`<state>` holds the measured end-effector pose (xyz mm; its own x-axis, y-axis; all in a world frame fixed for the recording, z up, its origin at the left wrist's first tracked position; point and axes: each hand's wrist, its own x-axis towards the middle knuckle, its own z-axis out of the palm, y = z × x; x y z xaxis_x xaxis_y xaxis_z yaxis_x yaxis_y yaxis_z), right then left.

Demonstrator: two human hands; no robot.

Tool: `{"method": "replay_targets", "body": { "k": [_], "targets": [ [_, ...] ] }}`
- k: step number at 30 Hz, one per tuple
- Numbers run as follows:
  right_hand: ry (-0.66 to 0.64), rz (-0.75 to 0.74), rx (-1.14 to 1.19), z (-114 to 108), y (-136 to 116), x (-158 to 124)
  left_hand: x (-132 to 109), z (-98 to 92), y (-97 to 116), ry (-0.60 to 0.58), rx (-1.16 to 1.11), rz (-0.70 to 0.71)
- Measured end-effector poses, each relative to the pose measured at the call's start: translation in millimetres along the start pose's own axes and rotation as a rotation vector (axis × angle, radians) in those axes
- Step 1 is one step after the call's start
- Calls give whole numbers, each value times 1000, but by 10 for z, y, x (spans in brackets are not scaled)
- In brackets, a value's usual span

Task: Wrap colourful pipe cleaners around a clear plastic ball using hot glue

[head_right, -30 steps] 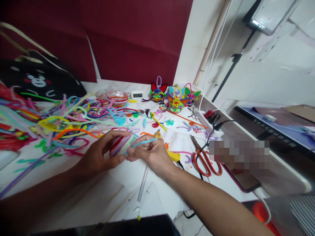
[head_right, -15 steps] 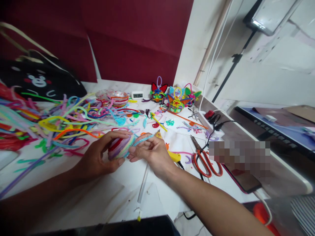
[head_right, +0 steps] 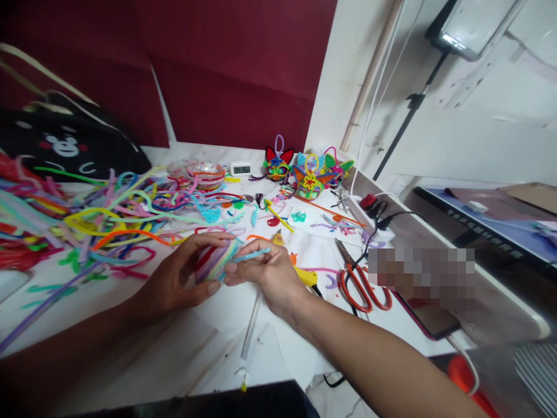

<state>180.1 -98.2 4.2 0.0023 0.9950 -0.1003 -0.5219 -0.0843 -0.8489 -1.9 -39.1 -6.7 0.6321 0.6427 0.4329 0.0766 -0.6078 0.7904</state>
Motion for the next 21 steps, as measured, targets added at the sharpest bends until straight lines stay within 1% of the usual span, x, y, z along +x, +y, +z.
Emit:
{"method": "replay_targets", "body": {
  "k": [4, 7, 12, 17, 21],
  "targets": [
    [-6, -45, -32, 19, -8, -24, -1, 22, 40, 37, 8, -114],
    [-37, -47, -65, 14, -12, -26, -7, 10, 49, 30, 38, -143],
    [-100, -82, -102, 0, -21, -12, -9, -24, 41, 36, 82, -104],
    [-85, -96, -125, -5, -10, -2, 1, -13, 26, 57, 114, -70],
    [-85, -94, -99, -21, 9, 2, -1, -16, 59, 55, 112, -53]
  ]
}}
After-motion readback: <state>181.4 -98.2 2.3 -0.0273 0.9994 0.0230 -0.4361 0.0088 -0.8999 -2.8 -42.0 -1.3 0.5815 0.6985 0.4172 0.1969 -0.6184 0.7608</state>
